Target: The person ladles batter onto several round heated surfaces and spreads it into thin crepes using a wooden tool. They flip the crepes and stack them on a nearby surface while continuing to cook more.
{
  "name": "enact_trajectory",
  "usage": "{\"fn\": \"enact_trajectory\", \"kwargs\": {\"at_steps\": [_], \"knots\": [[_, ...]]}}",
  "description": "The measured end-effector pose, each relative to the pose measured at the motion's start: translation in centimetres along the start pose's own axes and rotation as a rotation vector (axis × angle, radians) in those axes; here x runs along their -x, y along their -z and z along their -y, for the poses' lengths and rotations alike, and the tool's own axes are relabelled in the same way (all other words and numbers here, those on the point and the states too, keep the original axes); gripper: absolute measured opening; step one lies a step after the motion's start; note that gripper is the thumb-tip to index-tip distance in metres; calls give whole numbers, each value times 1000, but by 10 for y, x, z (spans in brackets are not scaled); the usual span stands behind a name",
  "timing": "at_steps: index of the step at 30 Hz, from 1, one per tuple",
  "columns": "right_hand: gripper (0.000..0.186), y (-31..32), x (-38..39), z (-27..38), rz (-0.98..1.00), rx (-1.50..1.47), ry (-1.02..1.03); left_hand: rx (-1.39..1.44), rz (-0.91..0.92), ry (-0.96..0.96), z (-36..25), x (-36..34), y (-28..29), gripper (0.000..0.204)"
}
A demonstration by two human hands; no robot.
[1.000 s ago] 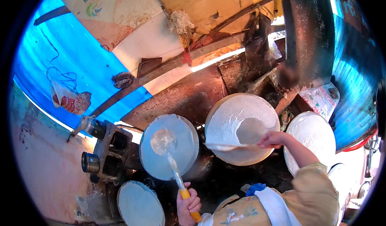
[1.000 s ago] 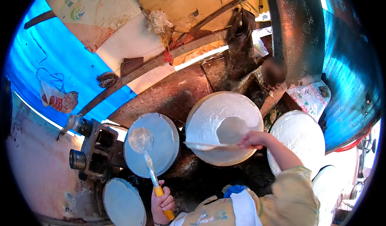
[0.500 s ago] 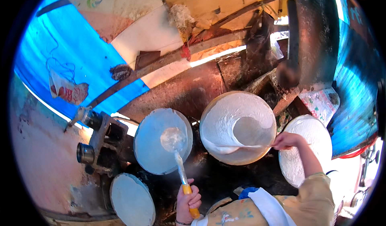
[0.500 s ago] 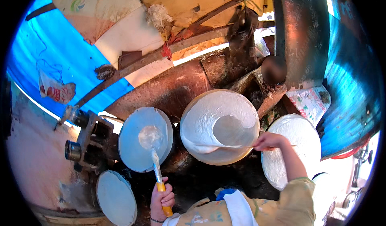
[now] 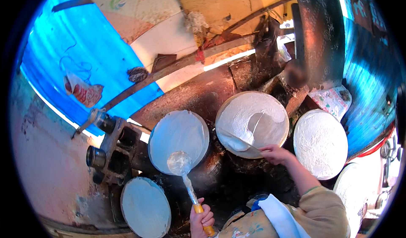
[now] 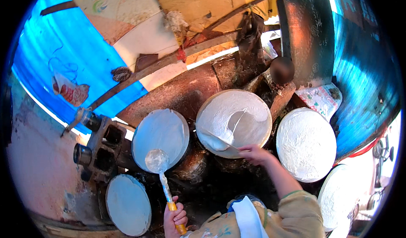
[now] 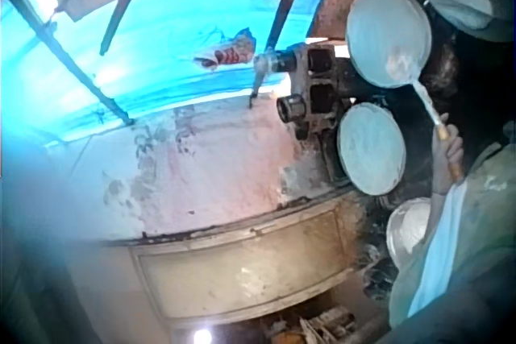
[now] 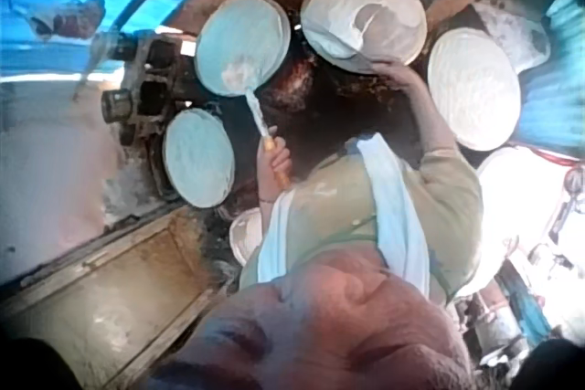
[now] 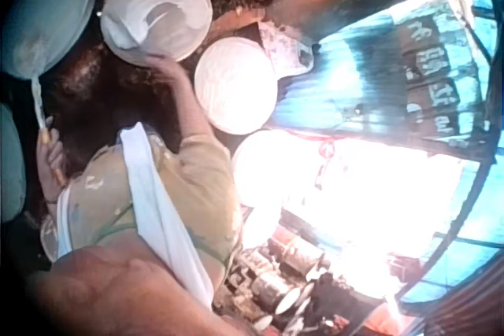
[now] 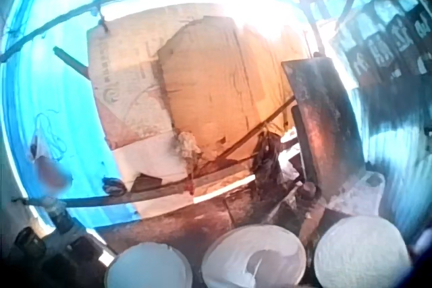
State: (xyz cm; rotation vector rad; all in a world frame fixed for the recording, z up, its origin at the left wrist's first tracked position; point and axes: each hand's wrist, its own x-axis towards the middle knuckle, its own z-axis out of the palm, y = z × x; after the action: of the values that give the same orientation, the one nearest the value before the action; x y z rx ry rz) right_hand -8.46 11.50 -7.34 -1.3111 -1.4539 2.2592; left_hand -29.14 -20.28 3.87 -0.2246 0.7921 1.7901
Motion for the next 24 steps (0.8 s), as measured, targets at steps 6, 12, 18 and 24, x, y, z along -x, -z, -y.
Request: {"fn": "enact_trajectory", "kwargs": {"at_steps": [6, 12, 18, 24], "knots": [[10, -198, -49, -55, -162, -490, 152, -21, -5, -17, 7, 36, 48, 41], [18, -146, 16, -94, -431, -359, 74, 32, 5, -17, 8, 68, 85, 42], [17, -140, -4, -115, -700, -103, 366, 47, 82, 61, 9, 74, 98, 41], [20, -145, -1, -108, -560, 112, 254, 11, 118, 98, 13, 64, 75, 36]]}}
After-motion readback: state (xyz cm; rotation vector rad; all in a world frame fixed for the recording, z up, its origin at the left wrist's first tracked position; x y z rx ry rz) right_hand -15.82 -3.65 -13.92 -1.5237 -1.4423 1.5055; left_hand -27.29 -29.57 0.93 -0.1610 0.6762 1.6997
